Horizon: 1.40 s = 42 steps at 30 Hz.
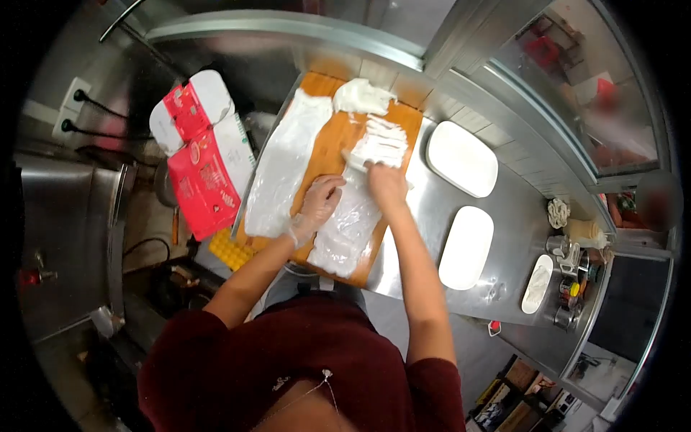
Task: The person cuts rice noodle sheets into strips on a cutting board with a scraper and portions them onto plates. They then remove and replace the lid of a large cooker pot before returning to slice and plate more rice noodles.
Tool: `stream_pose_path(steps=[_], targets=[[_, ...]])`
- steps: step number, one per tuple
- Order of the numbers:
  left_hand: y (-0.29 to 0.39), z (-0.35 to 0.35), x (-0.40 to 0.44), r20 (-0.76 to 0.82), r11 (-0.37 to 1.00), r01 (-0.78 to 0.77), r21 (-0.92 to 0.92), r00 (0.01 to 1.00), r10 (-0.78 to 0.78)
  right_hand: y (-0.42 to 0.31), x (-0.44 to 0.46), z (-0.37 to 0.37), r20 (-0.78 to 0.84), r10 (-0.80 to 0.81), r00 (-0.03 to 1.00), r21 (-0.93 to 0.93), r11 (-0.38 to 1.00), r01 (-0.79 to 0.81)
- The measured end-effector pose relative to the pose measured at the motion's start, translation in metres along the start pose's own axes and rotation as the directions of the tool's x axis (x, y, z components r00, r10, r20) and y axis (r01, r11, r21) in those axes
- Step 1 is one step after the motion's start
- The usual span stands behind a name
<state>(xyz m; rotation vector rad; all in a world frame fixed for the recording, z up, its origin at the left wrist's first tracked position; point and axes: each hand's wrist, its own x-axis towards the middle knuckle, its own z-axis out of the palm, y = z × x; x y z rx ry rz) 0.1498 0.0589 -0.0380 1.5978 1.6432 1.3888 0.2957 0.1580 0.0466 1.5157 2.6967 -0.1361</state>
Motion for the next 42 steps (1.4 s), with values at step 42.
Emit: stream_pose_path(steps=[42], targets=[[0.020, -0.025, -0.061, 0.044, 0.999, -0.008, 0.040, 0.999, 0.007, -0.049, -0.074, 0.013, -0.070, -0.111, 0.991, 0.001, 0.994, 0.111]])
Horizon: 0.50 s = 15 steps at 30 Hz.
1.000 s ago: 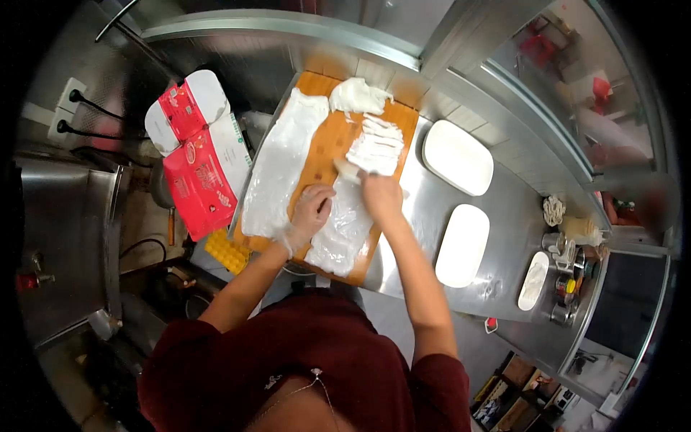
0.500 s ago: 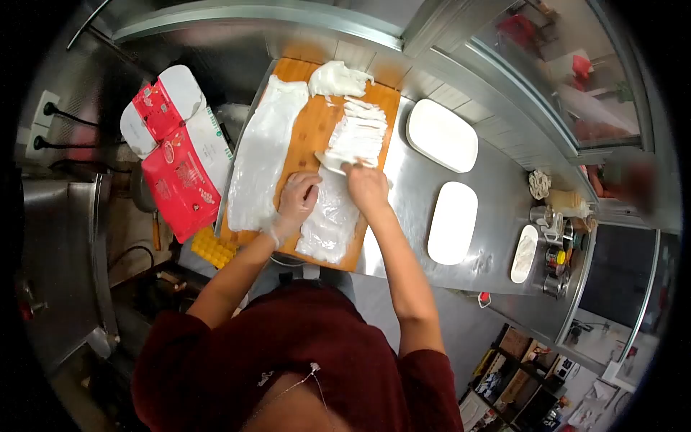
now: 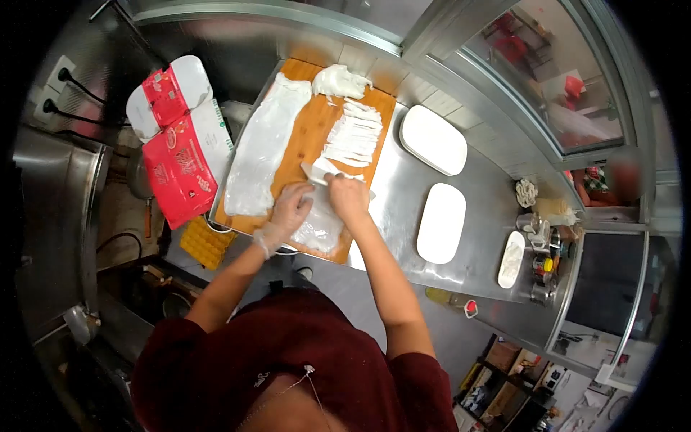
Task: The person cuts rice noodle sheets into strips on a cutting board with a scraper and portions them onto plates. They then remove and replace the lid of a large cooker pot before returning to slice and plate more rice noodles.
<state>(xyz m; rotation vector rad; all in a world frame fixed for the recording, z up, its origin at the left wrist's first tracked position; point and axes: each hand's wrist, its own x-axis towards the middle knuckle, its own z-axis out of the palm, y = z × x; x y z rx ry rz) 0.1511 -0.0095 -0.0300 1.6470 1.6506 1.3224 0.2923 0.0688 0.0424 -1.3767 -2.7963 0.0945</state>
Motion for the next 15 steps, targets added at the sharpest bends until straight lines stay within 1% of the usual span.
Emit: stream_pose_path(steps=[1, 3, 5, 8, 10, 12, 15], targets=[[0.004, 0.003, -0.009, -0.017, 0.999, -0.034, 0.023, 0.999, 0.034, 0.001, 0.007, -0.008, 0.046, 0.056, 0.997, 0.009, 0.998, -0.057], [0.011, 0.005, -0.029, -0.001, 0.992, -0.106, 0.066, 0.994, 0.107, 0.006, 0.006, -0.012, 0.043, 0.003, 0.999, 0.021, 1.000, -0.004], [0.016, 0.002, -0.041, 0.032, 0.989, -0.095, 0.115, 0.995, 0.092, 0.004, -0.010, -0.007, 0.041, -0.045, 0.998, -0.013, 0.999, 0.045], [0.018, -0.001, -0.036, 0.024, 0.982, -0.115, 0.152, 0.993, 0.112, -0.004, -0.029, 0.022, -0.186, -0.079, 0.979, -0.070, 0.995, 0.067], [0.019, -0.001, -0.041, 0.036, 0.979, -0.129, 0.159, 0.992, 0.125, -0.002, -0.010, 0.020, -0.137, -0.067, 0.988, -0.087, 0.995, 0.056], [0.019, 0.000, -0.040, 0.021, 0.977, -0.126, 0.172, 0.992, 0.124, 0.008, 0.006, 0.004, -0.064, -0.054, 0.996, -0.044, 0.998, 0.052], [0.018, 0.002, -0.042, -0.022, 0.983, -0.106, 0.150, 0.994, 0.111, -0.005, -0.020, -0.012, -0.041, -0.043, 0.998, -0.016, 0.999, 0.042]])
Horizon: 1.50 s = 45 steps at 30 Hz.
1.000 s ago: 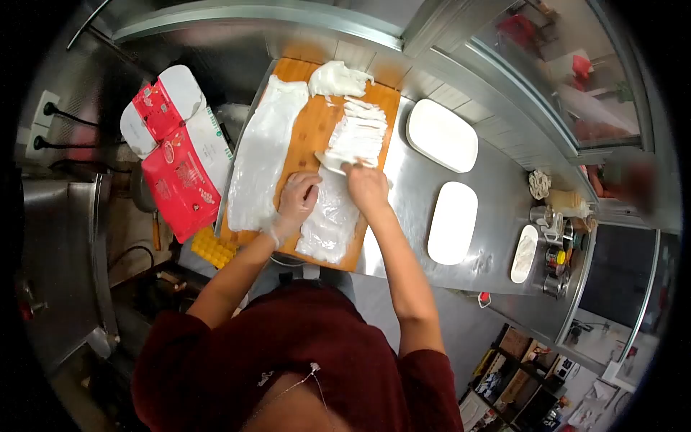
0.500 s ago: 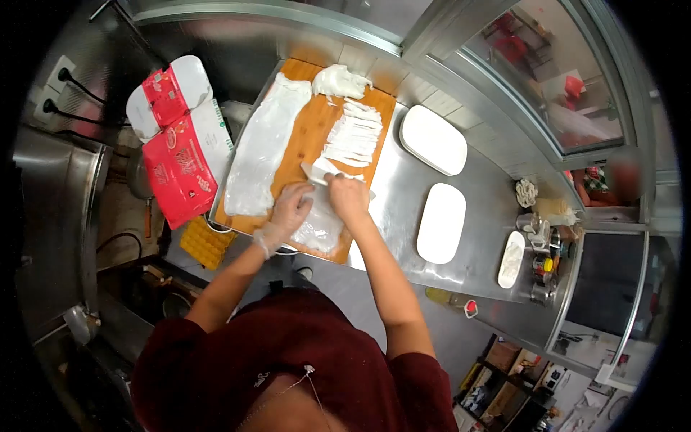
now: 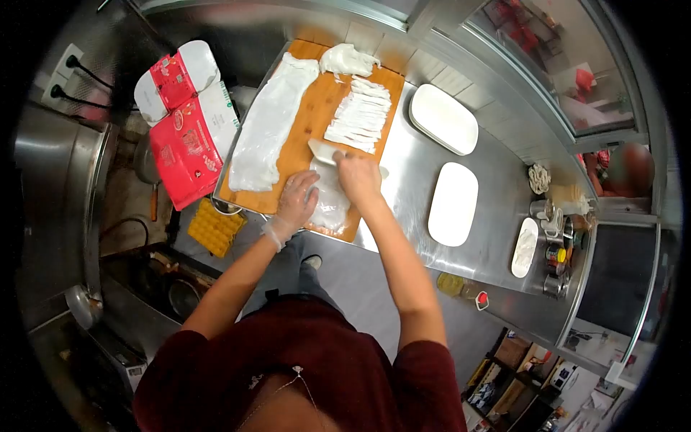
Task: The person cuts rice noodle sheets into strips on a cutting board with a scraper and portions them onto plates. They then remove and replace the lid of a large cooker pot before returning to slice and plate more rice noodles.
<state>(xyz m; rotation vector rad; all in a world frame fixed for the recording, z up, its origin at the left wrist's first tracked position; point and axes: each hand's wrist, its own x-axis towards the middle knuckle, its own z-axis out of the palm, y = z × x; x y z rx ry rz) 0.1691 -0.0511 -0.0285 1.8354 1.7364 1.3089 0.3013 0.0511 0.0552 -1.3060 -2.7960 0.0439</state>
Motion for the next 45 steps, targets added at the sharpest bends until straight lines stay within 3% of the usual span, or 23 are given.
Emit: stream_pose_path(steps=[6, 8, 12, 14, 23, 25, 28, 31, 34, 40, 43, 45], targets=[[-0.003, 0.003, -0.002, -0.004, 0.996, -0.085, 0.041, 0.996, 0.085, -0.003, 0.008, 0.005, 0.073, 0.016, 0.997, 0.004, 1.000, -0.016], [-0.004, 0.001, -0.004, 0.018, 0.999, -0.051, 0.018, 0.999, 0.050, 0.001, 0.006, -0.006, 0.039, 0.049, 0.998, 0.062, 0.997, -0.052], [-0.004, 0.004, -0.003, 0.073, 0.998, -0.006, 0.068, 0.997, 0.001, -0.018, -0.024, 0.017, 0.070, 0.027, 0.997, -0.014, 1.000, -0.026], [-0.005, 0.004, -0.006, 0.041, 0.998, -0.053, 0.039, 0.998, 0.051, -0.006, -0.004, 0.018, 0.073, 0.028, 0.997, 0.001, 1.000, -0.029], [-0.001, 0.002, -0.009, 0.001, 0.998, -0.069, -0.015, 0.998, 0.069, -0.016, -0.014, 0.013, -0.052, 0.011, 0.999, 0.027, 1.000, -0.010], [-0.006, 0.003, -0.003, -0.039, 0.993, -0.115, -0.015, 0.993, 0.114, -0.015, -0.012, 0.001, -0.007, 0.004, 1.000, 0.026, 1.000, -0.003], [-0.007, 0.003, -0.003, -0.003, 0.999, -0.041, -0.006, 0.999, 0.041, -0.032, -0.044, 0.010, -0.043, -0.015, 0.999, 0.042, 0.999, 0.017], [0.000, -0.002, -0.014, 0.036, 0.999, -0.051, -0.001, 0.998, 0.051, -0.026, -0.026, 0.013, -0.011, 0.012, 1.000, -0.050, 0.999, -0.012], [0.004, -0.008, -0.010, -0.020, 0.995, -0.091, -0.046, 0.996, 0.090, -0.021, -0.026, -0.012, 0.068, 0.034, 0.997, 0.049, 0.998, -0.037], [0.015, -0.005, -0.047, 0.086, 0.979, -0.179, 0.095, 0.982, 0.171, -0.029, -0.025, 0.008, 0.017, -0.001, 1.000, -0.007, 1.000, 0.001], [0.019, -0.004, -0.045, 0.107, 0.969, -0.201, 0.146, 0.977, 0.187, -0.024, -0.037, -0.011, 0.087, 0.045, 0.995, 0.048, 0.998, -0.049], [0.023, -0.005, -0.052, 0.103, 0.967, -0.199, 0.157, 0.977, 0.184, -0.034, -0.049, -0.007, 0.048, 0.027, 0.998, 0.082, 0.996, -0.031]])
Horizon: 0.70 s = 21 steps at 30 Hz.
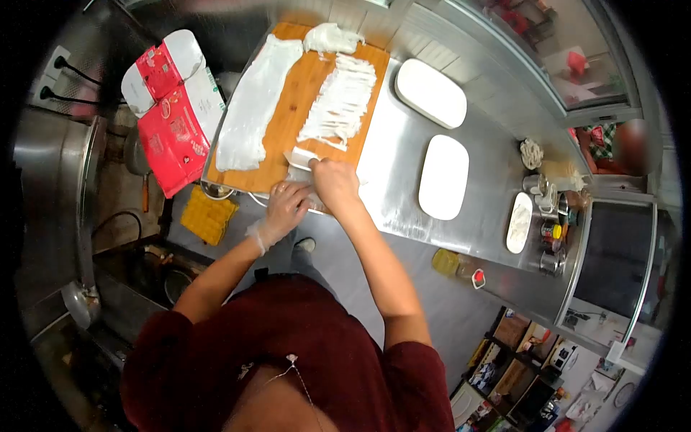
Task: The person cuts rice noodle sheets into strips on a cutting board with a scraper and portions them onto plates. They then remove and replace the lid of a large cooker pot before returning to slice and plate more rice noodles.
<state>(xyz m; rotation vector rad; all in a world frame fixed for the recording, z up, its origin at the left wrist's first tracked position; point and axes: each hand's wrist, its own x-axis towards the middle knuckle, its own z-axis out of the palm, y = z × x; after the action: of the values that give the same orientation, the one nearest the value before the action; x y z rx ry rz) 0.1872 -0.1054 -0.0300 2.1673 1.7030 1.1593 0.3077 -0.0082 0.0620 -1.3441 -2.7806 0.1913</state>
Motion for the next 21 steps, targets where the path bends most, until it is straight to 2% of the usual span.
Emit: stream_pose_path(steps=[1, 3, 6, 7, 10, 11, 14, 15, 16, 17, 19, 21], targets=[[0.001, -0.001, -0.003, 0.056, 0.999, 0.028, -0.020, 0.998, -0.027, -0.002, 0.000, 0.013, 0.001, -0.002, 1.000, -0.011, 1.000, 0.002], [0.002, -0.002, 0.002, 0.060, 1.000, 0.011, -0.022, 0.998, -0.010, -0.001, 0.015, 0.015, -0.025, -0.006, 1.000, -0.062, 0.998, 0.005], [0.000, -0.004, 0.004, 0.061, 1.000, -0.014, -0.011, 0.998, 0.015, -0.003, 0.008, -0.011, 0.091, 0.061, 0.994, 0.002, 0.998, -0.062], [-0.001, -0.002, 0.004, 0.057, 1.000, -0.012, -0.007, 0.998, 0.012, -0.006, -0.002, -0.011, 0.005, -0.023, 1.000, -0.003, 1.000, 0.023], [-0.001, 0.003, -0.003, 0.118, 0.997, 0.004, -0.074, 0.993, 0.005, -0.011, -0.003, 0.014, 0.086, 0.016, 0.996, -0.049, 0.999, -0.012], [0.000, 0.002, 0.000, 0.119, 0.997, 0.007, -0.079, 0.993, 0.002, -0.002, 0.005, 0.024, -0.014, 0.012, 1.000, -0.012, 1.000, -0.012], [0.006, -0.004, 0.005, 0.142, 0.998, 0.021, -0.061, 0.990, -0.012, -0.003, 0.005, -0.016, 0.098, 0.075, 0.992, 0.020, 0.997, -0.077], [0.007, -0.005, 0.006, 0.160, 0.999, 0.039, -0.035, 0.987, -0.033, -0.008, -0.008, -0.016, 0.021, -0.005, 1.000, 0.009, 1.000, 0.005], [0.009, -0.005, 0.003, 0.187, 0.998, 0.064, -0.010, 0.980, -0.061, -0.009, -0.007, -0.010, 0.034, -0.012, 0.999, 0.006, 1.000, 0.012], [0.011, -0.003, 0.000, 0.127, 0.997, 0.064, -0.034, 0.990, -0.060, -0.013, -0.011, 0.002, 0.055, -0.012, 0.998, 0.011, 1.000, 0.011], [0.010, 0.001, -0.002, 0.126, 0.999, 0.029, -0.029, 0.992, -0.025, -0.016, -0.007, 0.011, 0.056, 0.009, 0.998, -0.006, 1.000, -0.009], [0.013, -0.004, 0.000, 0.119, 0.999, 0.023, -0.049, 0.993, -0.017, -0.003, 0.001, 0.005, 0.076, 0.002, 0.997, 0.059, 0.998, -0.007]])
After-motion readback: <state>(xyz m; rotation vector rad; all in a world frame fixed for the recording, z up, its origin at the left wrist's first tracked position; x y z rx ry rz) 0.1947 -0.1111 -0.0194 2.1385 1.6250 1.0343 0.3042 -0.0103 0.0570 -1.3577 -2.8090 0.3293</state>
